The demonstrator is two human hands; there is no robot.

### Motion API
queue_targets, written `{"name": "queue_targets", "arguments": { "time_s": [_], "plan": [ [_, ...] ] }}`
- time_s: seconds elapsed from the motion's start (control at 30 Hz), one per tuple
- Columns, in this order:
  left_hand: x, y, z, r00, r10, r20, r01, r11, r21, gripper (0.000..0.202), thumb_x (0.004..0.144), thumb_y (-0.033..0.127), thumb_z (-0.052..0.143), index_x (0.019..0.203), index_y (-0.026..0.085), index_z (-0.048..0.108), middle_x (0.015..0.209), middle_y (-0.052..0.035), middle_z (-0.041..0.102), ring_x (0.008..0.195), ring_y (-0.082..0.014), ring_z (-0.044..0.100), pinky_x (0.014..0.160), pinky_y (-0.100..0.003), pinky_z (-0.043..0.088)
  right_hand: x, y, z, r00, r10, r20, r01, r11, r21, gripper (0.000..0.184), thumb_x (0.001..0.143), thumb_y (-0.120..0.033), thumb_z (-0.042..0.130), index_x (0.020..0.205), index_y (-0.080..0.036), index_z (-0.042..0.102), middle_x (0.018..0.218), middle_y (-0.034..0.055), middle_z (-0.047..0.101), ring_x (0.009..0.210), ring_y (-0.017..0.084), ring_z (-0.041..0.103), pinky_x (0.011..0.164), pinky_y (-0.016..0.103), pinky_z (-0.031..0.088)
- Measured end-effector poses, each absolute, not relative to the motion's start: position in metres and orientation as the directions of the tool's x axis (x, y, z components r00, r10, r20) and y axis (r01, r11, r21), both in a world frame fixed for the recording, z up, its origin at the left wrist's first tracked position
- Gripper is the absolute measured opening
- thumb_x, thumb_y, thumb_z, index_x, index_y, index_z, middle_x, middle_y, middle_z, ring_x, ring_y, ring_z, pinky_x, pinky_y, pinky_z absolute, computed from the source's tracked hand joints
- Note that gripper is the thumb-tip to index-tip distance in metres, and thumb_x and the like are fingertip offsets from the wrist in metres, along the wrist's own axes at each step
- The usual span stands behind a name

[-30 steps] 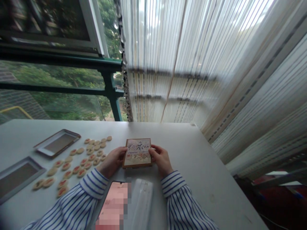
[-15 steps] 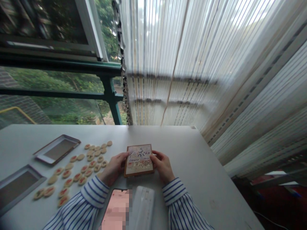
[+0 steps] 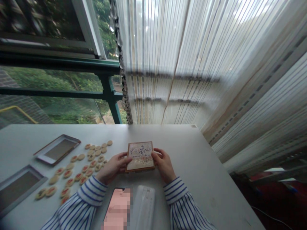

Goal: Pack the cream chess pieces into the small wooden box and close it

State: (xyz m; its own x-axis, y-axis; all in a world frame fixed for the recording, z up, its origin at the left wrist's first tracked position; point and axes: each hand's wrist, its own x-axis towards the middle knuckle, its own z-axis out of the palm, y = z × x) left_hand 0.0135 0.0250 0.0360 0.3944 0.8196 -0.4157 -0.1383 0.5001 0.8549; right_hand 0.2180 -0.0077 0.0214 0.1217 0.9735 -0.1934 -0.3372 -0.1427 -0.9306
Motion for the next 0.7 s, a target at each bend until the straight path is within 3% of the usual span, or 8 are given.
{"name": "queue_targets", "arguments": {
  "time_s": [0.47, 0.7],
  "plan": [
    [0.023, 0.033, 0.049, 0.401, 0.788, -0.467, -0.12, 0.551, 0.826, 0.035, 0.075, 0.032, 0.059, 0.104, 0.012, 0.058, 0.095, -0.0127, 0.066, 0.071, -0.0168, 0.064, 0.057, -0.024, 0.05, 0.228, -0.008, 0.031, 0.168, 0.964, -0.208, -0.297, -0.152, -0.943, 0.034, 0.065, -0.032, 0.068, 0.092, -0.014, 0.058, 0.078, 0.0056, 0.067, 0.066, 0.014, 0.063, 0.058, 0.024, 0.049],
    [0.043, 0.039, 0.06, 0.413, 0.777, -0.475, -0.063, 0.545, 0.836, 0.028, 0.078, 0.026, 0.057, 0.099, 0.01, 0.061, 0.091, -0.0136, 0.068, 0.069, -0.0164, 0.064, 0.058, -0.025, 0.05, 0.247, -0.008, 0.044, 0.175, 0.956, -0.235, -0.283, -0.18, -0.942, 0.029, 0.064, -0.028, 0.069, 0.089, -0.015, 0.061, 0.078, 0.0057, 0.068, 0.068, 0.014, 0.063, 0.059, 0.025, 0.05]
  ]
}}
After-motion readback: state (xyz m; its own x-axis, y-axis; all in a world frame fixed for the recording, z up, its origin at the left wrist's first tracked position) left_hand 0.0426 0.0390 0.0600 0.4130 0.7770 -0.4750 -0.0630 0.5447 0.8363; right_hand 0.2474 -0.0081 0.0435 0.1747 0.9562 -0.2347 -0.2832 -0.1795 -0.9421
